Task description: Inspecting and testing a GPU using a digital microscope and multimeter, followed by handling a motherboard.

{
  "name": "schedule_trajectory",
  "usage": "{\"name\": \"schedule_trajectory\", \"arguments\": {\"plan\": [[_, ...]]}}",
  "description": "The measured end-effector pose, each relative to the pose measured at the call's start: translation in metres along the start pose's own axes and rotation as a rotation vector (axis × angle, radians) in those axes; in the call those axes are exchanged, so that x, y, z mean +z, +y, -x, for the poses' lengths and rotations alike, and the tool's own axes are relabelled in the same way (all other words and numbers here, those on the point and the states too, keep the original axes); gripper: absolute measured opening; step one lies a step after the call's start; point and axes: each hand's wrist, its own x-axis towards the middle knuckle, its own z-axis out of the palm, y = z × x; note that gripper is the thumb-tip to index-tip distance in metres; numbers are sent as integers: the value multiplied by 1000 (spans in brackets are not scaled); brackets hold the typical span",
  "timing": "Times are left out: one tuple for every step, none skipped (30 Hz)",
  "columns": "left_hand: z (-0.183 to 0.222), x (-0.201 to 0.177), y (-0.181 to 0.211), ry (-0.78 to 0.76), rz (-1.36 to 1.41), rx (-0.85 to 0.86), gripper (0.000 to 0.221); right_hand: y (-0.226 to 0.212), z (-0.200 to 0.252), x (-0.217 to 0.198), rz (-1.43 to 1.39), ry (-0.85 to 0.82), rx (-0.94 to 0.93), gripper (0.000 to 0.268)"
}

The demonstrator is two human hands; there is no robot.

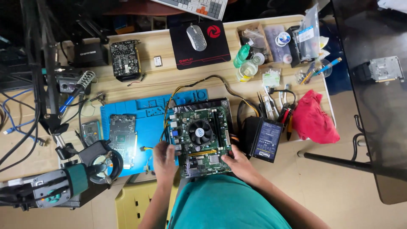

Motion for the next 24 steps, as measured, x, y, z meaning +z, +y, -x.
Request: {"name": "schedule_trajectory", "arguments": {"plan": [[3,2,4,-4,-4,-2,71,1,-1,1,-4,1,5,95],[5,4,9,-101,-22,-17,78,1,-3,1,109,-11,-11,98],[7,6,13,-198,-41,-31,87,1,-5,2,221,-23,-27,101],[3,9,6,-197,-41,-33,87,-24,12,-1,222,-26,-26,101],[-2,12,-1,-212,-65,-43,91,-49,30,-3,294,-47,-36,102],[-7,15,-8,-227,-90,-51,94,-75,47,-4,365,-68,-49,106],[-8,16,-7,-225,-90,-52,94,-74,45,-4,366,-71,-49,106],[-10,19,-5,-191,-126,-25,89,-75,43,-4,420,-48,-82,104],[-12,22,-3,-156,-162,1,85,-76,41,-5,473,-25,-115,103],[-12,23,1,-159,-163,2,85,-89,50,-4,471,-23,-114,103],[-13,24,6,-141,-194,7,79,-103,59,-2,520,-5,-105,103],[-13,24,10,-121,-226,12,73,-116,68,0,571,12,-96,104],[-14,24,7,-121,-226,12,73,-126,74,0,570,12,-96,104],[-15,25,4,-96,-266,13,68,-135,79,-1,631,33,-76,103],[-17,26,1,-71,-305,14,63,-145,84,-1,693,54,-55,103],[-19,26,-3,-71,-304,10,63,-133,74,1,695,52,-53,103],[-21,26,-7,-52,-310,12,59,-121,65,4,704,67,-113,102],[-25,27,-10,-36,-316,17,56,-109,55,6,711,87,-172,101],[-25,28,-10,-39,-315,18,56,-104,53,8,711,89,-170,101],[-25,28,-10,-10,-287,34,54,-99,51,10,701,101,-228,101],[-24,28,-10,20,-259,50,53,-94,50,12,691,114,-286,101],[-24,25,-11,14,-257,52,53,-94,51,15,691,119,-282,101],[-23,23,-13,72,-234,66,51,-95,51,17,690,156,-352,99],[-23,29,-13,113,-205,80,50,-94,52,13,692,206,-410,98]]}}
